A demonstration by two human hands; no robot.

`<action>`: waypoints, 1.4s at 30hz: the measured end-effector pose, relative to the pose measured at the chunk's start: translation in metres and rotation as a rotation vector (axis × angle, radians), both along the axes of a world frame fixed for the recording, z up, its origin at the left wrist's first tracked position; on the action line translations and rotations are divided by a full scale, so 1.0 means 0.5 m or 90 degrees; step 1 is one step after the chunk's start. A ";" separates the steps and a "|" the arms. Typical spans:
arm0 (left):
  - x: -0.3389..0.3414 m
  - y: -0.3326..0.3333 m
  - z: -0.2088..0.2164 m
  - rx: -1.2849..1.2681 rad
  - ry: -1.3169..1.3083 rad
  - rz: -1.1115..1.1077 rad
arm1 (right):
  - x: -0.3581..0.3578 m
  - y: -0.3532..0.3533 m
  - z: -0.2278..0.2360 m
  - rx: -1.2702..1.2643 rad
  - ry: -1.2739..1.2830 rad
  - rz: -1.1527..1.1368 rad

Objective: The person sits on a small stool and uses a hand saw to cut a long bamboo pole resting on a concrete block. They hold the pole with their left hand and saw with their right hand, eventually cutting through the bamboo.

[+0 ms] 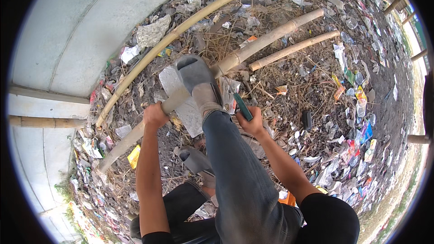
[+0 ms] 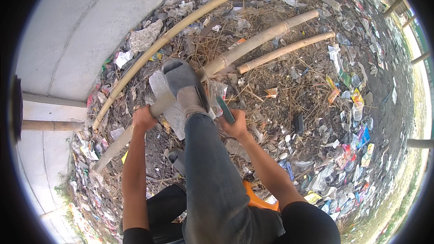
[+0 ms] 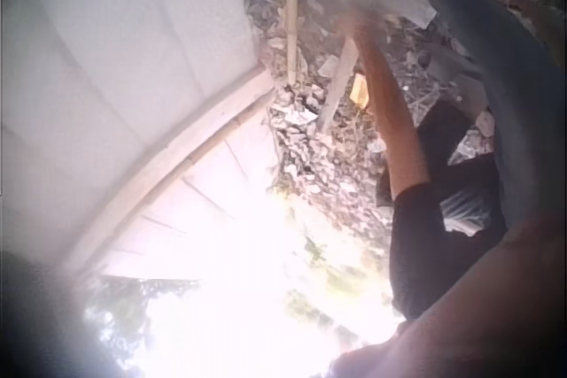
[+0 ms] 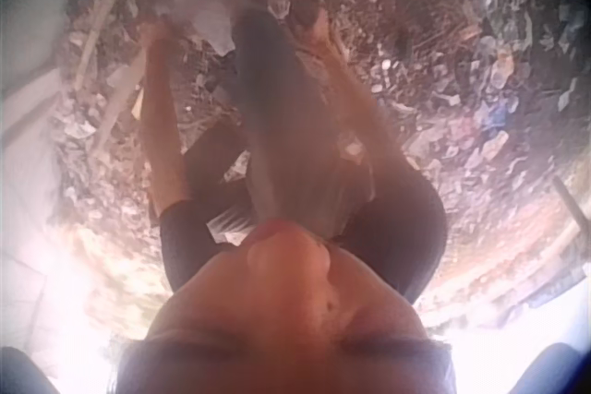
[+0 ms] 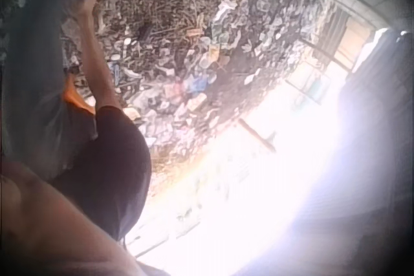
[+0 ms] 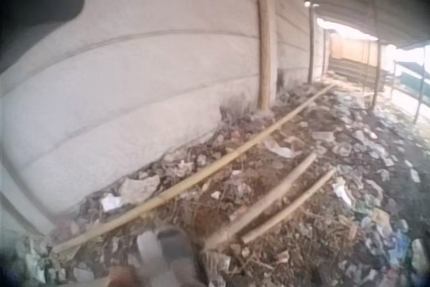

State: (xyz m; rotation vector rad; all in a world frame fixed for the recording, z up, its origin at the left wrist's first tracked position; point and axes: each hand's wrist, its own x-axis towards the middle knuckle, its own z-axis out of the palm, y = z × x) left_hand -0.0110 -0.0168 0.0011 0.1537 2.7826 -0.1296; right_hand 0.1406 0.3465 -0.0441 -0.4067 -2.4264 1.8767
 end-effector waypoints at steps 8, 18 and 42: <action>0.004 -0.040 0.001 -0.002 -0.004 0.005 | 0.252 0.056 0.075 -0.017 -0.082 0.008; -0.001 0.000 0.000 -0.005 -0.011 -0.008 | 0.173 0.067 0.045 0.109 -0.005 0.082; -0.006 -0.005 -0.009 -0.006 0.009 0.011 | -0.057 -0.009 -0.025 -0.075 0.134 -0.092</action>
